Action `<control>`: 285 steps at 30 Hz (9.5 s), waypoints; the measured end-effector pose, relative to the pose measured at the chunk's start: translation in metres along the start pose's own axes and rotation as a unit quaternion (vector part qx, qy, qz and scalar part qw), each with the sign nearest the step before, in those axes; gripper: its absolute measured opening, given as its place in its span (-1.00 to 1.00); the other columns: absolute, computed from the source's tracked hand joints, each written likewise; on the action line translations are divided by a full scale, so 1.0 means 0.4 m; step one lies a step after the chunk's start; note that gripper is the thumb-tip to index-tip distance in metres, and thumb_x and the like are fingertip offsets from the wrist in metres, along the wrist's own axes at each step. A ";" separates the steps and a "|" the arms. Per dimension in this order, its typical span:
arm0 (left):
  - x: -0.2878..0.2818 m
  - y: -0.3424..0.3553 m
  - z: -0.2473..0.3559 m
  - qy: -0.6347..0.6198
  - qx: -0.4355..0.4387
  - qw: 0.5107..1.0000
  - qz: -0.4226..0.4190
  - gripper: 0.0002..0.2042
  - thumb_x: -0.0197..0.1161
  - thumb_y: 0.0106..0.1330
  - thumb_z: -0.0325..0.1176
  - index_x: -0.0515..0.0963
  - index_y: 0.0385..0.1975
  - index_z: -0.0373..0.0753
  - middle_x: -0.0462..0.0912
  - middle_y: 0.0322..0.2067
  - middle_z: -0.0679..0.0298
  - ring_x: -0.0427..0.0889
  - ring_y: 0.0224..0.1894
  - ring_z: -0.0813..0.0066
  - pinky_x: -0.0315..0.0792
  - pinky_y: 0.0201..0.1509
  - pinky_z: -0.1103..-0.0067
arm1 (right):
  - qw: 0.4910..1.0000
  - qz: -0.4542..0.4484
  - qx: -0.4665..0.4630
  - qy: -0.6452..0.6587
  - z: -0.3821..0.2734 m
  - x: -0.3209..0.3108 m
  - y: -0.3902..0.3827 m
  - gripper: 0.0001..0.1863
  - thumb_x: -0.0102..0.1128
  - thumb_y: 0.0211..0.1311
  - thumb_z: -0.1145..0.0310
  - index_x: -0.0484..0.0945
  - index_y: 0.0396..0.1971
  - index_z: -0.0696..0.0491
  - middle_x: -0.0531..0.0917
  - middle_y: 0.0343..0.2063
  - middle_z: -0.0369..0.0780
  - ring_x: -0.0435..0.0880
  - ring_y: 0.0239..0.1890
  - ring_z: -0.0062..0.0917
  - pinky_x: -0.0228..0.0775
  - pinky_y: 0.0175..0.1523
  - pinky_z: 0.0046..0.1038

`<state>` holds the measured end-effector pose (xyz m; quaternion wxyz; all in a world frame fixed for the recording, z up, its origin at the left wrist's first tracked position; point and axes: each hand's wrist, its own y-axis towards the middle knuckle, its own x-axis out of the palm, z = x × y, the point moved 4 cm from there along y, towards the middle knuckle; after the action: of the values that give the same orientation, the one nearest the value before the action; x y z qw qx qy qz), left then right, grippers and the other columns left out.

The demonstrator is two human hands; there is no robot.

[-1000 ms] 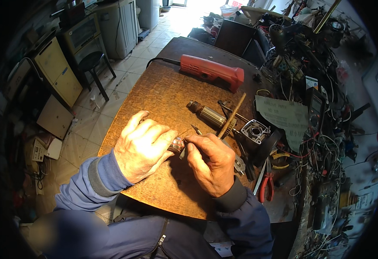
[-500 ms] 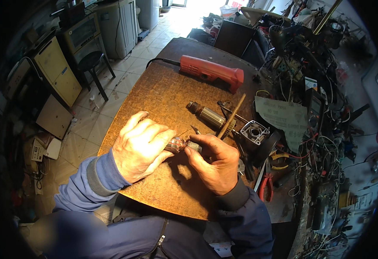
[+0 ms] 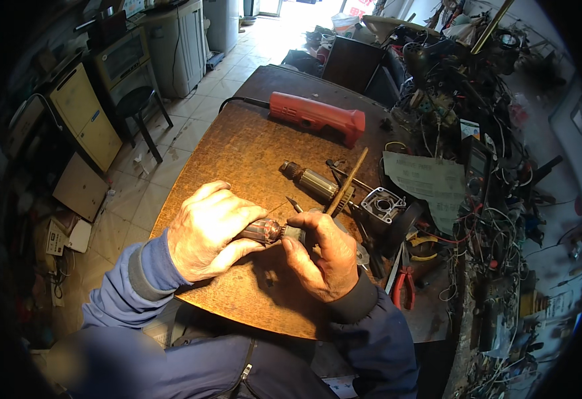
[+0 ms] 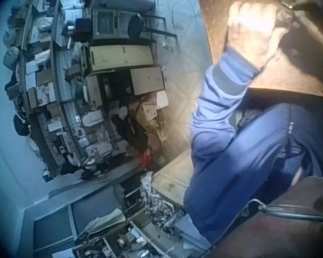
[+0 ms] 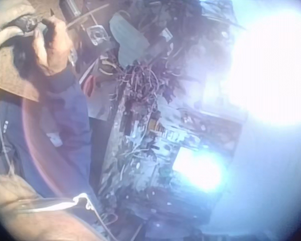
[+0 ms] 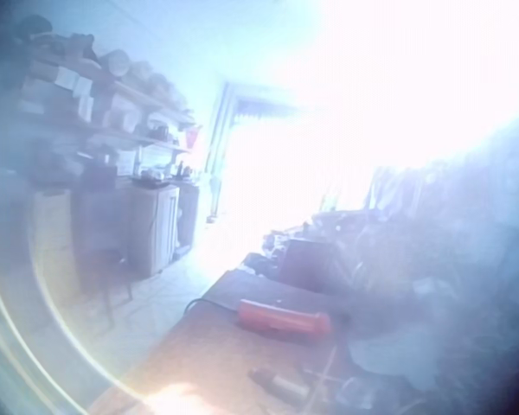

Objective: The person disassembles a cylindrical electrical component on a workbench, removes a small internal part, and reassembles the unit using a screwdriver and pliers. The person rotates and inspects the component throughout the process.

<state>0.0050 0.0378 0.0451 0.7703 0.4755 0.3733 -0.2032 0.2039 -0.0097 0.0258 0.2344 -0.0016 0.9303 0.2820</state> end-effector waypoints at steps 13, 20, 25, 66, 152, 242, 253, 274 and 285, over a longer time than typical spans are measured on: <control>-0.004 0.004 -0.005 -0.125 0.024 0.992 -0.025 -0.59 0.49 0.16 -0.24 0.62 -0.04 -0.30 0.72 -0.29 0.17 0.66 -0.27 0.13 0.46 -0.12 0.32 | 0.981 0.079 -0.157 -0.087 -0.040 0.012 -0.003 -0.75 0.33 0.15 0.56 0.58 -0.15 0.24 0.54 -0.53 -0.11 0.55 -0.58 -0.33 0.36 -0.47 -0.38; -0.008 0.010 0.005 -0.120 0.020 0.992 -0.039 -0.58 0.49 0.17 -0.25 0.62 -0.02 -0.30 0.72 -0.27 0.17 0.67 -0.24 0.13 0.46 -0.09 0.32 | 0.977 0.073 -0.166 -0.114 -0.038 0.007 -0.002 -0.79 0.39 0.24 0.47 0.59 -0.20 0.21 0.56 -0.52 -0.12 0.57 -0.59 -0.28 0.38 -0.48 -0.35; -0.005 0.008 0.008 -0.107 0.020 0.993 -0.036 -0.61 0.47 0.18 -0.25 0.62 -0.03 -0.28 0.72 -0.25 0.18 0.67 -0.22 0.14 0.47 -0.07 0.32 | 0.977 0.092 -0.155 -0.116 -0.041 0.011 -0.007 -0.82 0.38 0.27 0.46 0.59 -0.21 0.20 0.60 -0.52 -0.11 0.60 -0.59 -0.27 0.41 -0.47 -0.36; 0.020 0.000 -0.033 -0.585 -0.211 0.641 -0.450 -0.56 0.46 0.34 -0.35 0.59 0.16 -0.40 0.73 -0.06 0.23 0.64 -0.04 0.55 0.55 0.08 0.53 | 0.967 -0.022 -0.234 -0.096 -0.141 -0.029 -0.030 -0.80 0.47 0.04 0.50 0.64 -0.31 0.08 0.57 -0.58 -0.20 0.61 -0.60 -0.35 0.46 -0.50 -0.34; 0.017 0.039 0.038 -0.033 0.031 0.998 -0.043 -0.53 0.46 0.01 -0.37 0.57 -0.02 -0.29 0.64 -0.23 0.09 0.62 -0.19 0.02 0.49 -0.10 0.25 | 0.997 -0.004 -0.076 -0.029 -0.057 -0.067 0.013 -0.68 0.47 0.19 0.52 0.63 -0.07 0.24 0.70 -0.30 -0.12 0.73 -0.31 -0.44 0.55 -0.16 -0.51; -0.017 0.042 0.043 -0.248 -0.112 0.957 -0.102 -0.57 0.57 0.07 -0.39 0.67 -0.04 -0.35 0.79 -0.24 0.14 0.76 -0.18 0.31 0.59 -0.06 0.48 | 0.997 -0.008 0.004 0.076 -0.040 -0.065 -0.007 -0.72 0.50 0.25 0.44 0.64 -0.12 0.20 0.76 -0.36 -0.19 0.73 -0.36 -0.61 0.55 -0.22 -0.58; -0.009 0.035 0.085 0.019 -0.023 0.999 0.012 -0.58 0.41 -0.13 -0.44 0.63 -0.15 -0.24 0.68 -0.35 0.18 0.68 -0.26 0.11 0.51 -0.12 0.33 | 0.997 -0.002 -0.008 0.072 -0.039 -0.061 -0.007 -0.70 0.51 0.24 0.44 0.63 -0.10 0.20 0.74 -0.36 -0.17 0.73 -0.36 -0.55 0.54 -0.23 -0.53; -0.021 0.009 0.097 0.050 0.003 0.999 -0.001 -0.55 0.47 0.00 -0.34 0.61 -0.04 -0.25 0.70 -0.23 0.18 0.65 -0.21 0.18 0.46 -0.05 0.30 | 0.999 -0.026 -0.014 0.032 -0.049 -0.062 -0.002 -0.70 0.53 0.20 0.43 0.65 -0.12 0.17 0.75 -0.35 -0.12 0.79 -0.36 -0.44 0.57 -0.25 -0.48; -0.014 0.033 0.011 -0.299 -0.090 0.918 -0.245 -0.56 0.45 0.28 -0.24 0.59 0.09 -0.31 0.75 -0.22 0.01 0.72 -0.24 0.09 0.55 -0.05 0.32 | 0.993 -0.057 -0.098 -0.027 -0.078 -0.065 0.005 -0.71 0.51 0.19 0.43 0.66 -0.13 0.16 0.68 -0.42 -0.13 0.68 -0.49 -0.32 0.47 -0.37 -0.39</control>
<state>0.0120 0.0397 0.0582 0.8119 0.2150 0.2472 -0.4832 0.2133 -0.0279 0.0608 0.2742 -0.0695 0.8900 0.3576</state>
